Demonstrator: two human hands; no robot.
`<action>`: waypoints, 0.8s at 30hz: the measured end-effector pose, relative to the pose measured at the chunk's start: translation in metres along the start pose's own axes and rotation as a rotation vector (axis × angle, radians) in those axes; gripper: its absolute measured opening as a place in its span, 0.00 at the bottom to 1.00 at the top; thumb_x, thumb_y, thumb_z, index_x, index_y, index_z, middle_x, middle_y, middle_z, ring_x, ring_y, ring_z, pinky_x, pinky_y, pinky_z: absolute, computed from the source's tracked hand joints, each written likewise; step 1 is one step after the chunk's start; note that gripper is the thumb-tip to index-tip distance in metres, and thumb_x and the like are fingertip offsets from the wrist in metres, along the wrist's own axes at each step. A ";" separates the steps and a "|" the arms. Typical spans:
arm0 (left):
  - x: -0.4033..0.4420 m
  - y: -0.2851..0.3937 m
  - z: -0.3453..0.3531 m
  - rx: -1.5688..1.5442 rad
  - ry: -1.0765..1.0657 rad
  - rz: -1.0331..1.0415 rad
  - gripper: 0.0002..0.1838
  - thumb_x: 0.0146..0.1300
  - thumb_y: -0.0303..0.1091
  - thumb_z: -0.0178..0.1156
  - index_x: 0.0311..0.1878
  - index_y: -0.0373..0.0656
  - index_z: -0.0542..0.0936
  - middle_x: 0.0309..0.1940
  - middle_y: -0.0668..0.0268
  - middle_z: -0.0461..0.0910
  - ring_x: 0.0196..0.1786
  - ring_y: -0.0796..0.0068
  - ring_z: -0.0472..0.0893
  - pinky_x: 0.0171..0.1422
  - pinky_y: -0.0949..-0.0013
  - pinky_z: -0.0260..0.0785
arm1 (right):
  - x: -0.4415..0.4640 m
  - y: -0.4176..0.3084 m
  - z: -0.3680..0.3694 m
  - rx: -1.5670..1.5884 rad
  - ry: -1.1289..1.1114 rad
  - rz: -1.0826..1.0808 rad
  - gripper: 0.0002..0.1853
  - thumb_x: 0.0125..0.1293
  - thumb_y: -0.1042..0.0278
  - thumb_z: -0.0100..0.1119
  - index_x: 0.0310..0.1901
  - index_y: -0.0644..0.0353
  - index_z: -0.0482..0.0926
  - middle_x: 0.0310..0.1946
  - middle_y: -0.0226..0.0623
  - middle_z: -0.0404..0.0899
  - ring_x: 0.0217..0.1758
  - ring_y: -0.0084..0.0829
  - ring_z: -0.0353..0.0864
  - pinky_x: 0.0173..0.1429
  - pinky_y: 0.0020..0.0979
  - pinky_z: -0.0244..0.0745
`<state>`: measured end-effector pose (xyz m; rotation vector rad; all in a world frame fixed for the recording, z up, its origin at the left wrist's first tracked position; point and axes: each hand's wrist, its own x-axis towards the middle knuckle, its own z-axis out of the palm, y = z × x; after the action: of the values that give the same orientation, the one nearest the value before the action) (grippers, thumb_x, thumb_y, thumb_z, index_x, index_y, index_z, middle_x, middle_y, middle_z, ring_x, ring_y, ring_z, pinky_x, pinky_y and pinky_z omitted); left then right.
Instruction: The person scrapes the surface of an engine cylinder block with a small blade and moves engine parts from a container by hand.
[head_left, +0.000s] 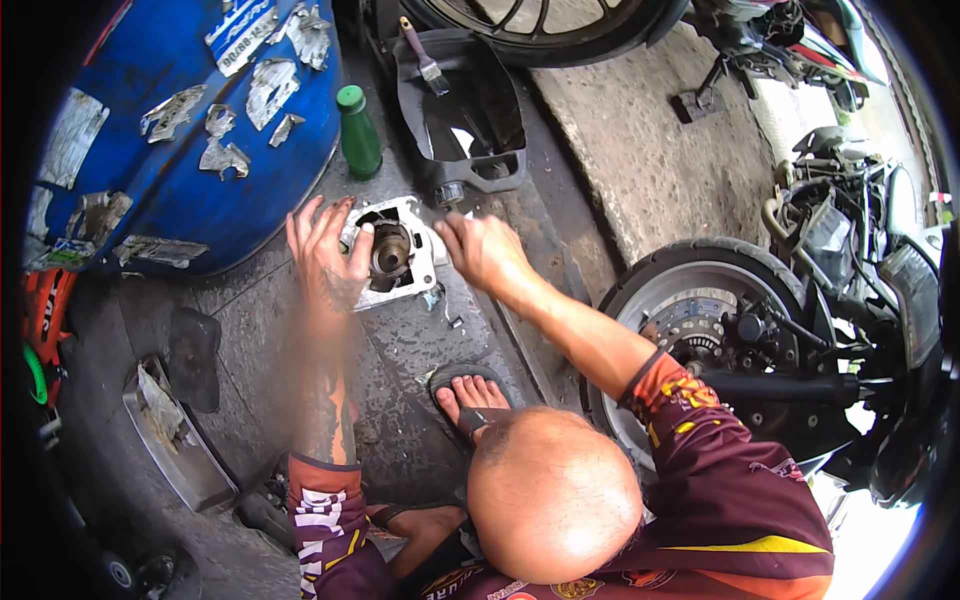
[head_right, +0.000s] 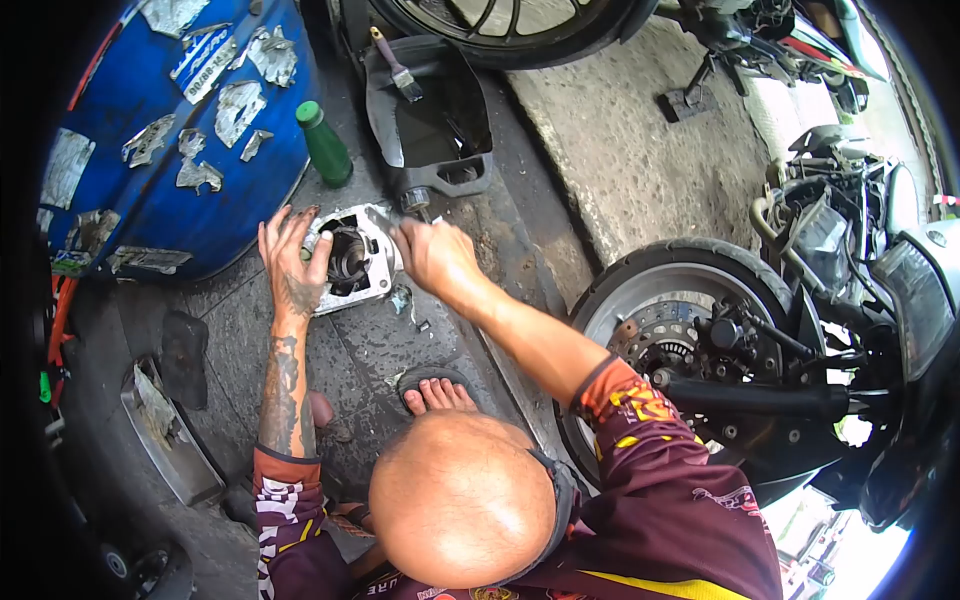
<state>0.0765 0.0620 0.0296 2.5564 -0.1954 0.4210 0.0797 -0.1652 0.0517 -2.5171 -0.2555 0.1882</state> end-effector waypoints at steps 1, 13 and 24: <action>0.000 0.001 -0.002 0.010 -0.017 -0.005 0.24 0.65 0.44 0.60 0.58 0.37 0.82 0.56 0.58 0.83 0.72 0.52 0.68 0.81 0.39 0.40 | 0.007 0.001 -0.002 0.018 0.034 -0.004 0.20 0.75 0.53 0.51 0.34 0.60 0.83 0.26 0.56 0.82 0.34 0.60 0.83 0.41 0.56 0.79; 0.004 -0.001 -0.004 -0.027 -0.092 0.018 0.25 0.64 0.44 0.58 0.59 0.39 0.82 0.58 0.58 0.82 0.74 0.54 0.66 0.82 0.43 0.38 | -0.012 0.005 0.001 -0.020 -0.047 -0.104 0.19 0.75 0.52 0.52 0.34 0.59 0.82 0.22 0.54 0.80 0.30 0.57 0.83 0.38 0.54 0.78; 0.019 -0.006 -0.014 -0.100 -0.210 0.224 0.23 0.61 0.40 0.63 0.58 0.39 0.83 0.58 0.59 0.83 0.72 0.53 0.68 0.82 0.40 0.38 | -0.018 0.012 -0.015 -0.065 -0.112 -0.150 0.19 0.75 0.53 0.52 0.32 0.59 0.82 0.22 0.52 0.81 0.30 0.57 0.84 0.38 0.54 0.78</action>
<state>0.0921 0.0731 0.0440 2.4856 -0.5689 0.2168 0.0670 -0.1866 0.0581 -2.5418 -0.5012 0.2647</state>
